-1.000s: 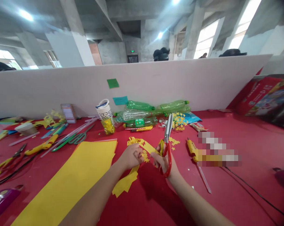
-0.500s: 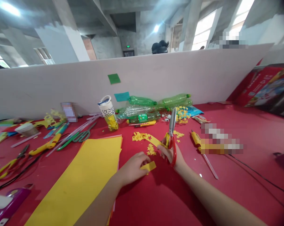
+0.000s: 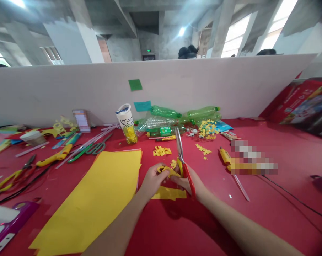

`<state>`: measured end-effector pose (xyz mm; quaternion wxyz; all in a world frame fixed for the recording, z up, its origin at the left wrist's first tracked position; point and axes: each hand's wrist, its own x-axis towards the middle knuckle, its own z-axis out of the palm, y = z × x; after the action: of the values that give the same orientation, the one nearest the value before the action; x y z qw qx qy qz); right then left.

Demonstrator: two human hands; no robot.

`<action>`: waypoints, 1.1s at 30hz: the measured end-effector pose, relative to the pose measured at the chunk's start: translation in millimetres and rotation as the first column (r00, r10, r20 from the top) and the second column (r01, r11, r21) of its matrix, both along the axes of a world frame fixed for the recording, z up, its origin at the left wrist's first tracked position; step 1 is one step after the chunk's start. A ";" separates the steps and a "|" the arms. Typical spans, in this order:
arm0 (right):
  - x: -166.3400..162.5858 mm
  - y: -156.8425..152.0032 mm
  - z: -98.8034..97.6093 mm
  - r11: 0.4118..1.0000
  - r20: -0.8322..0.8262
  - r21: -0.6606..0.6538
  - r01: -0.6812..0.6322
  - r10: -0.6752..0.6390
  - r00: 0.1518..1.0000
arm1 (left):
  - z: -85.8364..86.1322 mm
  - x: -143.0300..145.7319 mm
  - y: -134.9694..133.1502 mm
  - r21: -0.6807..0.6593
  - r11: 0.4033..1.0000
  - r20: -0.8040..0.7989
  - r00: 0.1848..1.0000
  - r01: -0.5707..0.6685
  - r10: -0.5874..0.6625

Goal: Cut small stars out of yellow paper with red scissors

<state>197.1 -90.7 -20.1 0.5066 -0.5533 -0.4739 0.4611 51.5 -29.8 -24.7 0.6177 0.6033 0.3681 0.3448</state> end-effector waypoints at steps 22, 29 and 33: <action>19.8 -0.9 9.8 0.994 0.064 0.013 -0.108 0.107 0.992 | 5.7 -0.2 -10.5 -0.048 0.994 -0.100 0.989 0.102 -0.107; 23.4 -7.4 21.7 0.978 0.359 -0.067 -0.198 0.208 0.910 | 5.4 -2.4 5.1 -0.100 0.902 0.216 0.875 -0.421 0.433; 22.1 -13.5 26.8 0.957 0.595 -0.159 -0.241 0.288 0.750 | 8.7 -6.3 10.8 -0.202 0.819 0.320 0.754 -0.537 0.573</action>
<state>219.2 -104.1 6.7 0.2348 -0.6178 -0.6688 0.3405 45.2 -19.0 -16.0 0.5736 0.3608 0.4247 0.6003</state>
